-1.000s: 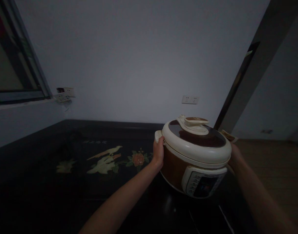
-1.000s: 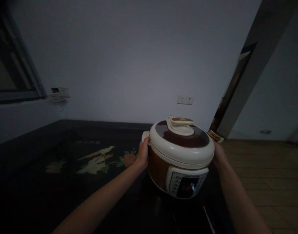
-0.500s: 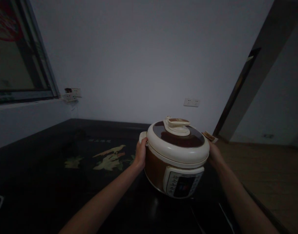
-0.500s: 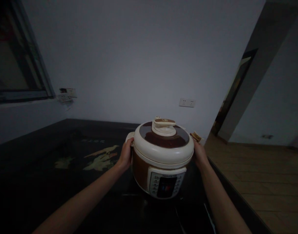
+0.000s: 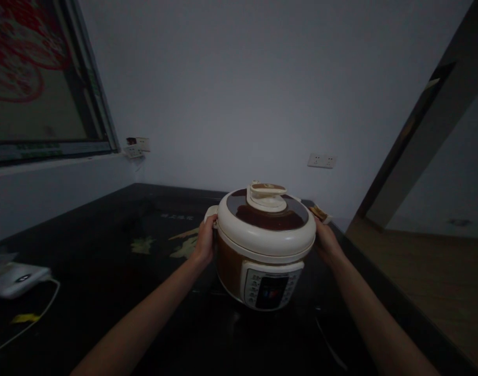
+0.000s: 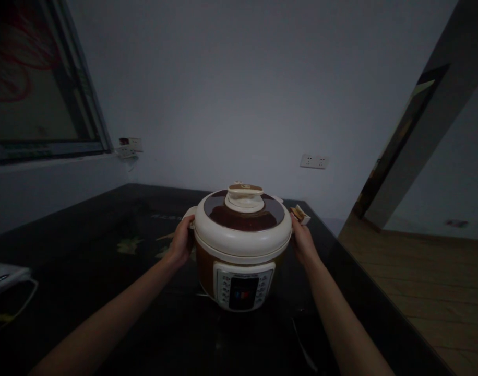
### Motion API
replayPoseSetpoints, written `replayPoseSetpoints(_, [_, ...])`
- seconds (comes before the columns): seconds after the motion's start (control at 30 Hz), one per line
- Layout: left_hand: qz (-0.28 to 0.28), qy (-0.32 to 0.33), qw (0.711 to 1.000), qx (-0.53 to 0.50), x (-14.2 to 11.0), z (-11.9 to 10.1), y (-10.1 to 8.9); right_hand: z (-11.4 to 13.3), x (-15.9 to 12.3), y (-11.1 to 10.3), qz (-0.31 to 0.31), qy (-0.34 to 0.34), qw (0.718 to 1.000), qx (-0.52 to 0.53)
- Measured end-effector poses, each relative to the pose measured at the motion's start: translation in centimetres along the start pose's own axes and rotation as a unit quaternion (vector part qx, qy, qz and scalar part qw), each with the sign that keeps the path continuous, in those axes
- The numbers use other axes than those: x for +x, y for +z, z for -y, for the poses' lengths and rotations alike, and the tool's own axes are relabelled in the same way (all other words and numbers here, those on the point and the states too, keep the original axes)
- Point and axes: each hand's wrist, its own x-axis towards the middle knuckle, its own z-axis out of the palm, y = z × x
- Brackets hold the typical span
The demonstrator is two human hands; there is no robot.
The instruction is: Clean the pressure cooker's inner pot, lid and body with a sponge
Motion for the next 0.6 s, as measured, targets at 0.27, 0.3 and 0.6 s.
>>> replayPoseSetpoints(0.27, [-0.040,-0.024,0.999,-0.009,2.3,-2.4,-3.2,0.4,-2.1,3.9,0.067,0.111,0.989,0.065])
replayPoseSetpoints(0.3, [-0.045,-0.028,0.999,-0.011,2.6,-2.8,-3.6,0.4,-2.3,4.5,0.074,0.112,0.988,0.073])
replayPoseSetpoints(0.6, [-0.080,-0.043,0.996,-0.015,5.6,-6.3,-7.8,-0.2,-4.1,10.8,0.105,0.118,0.978,0.136])
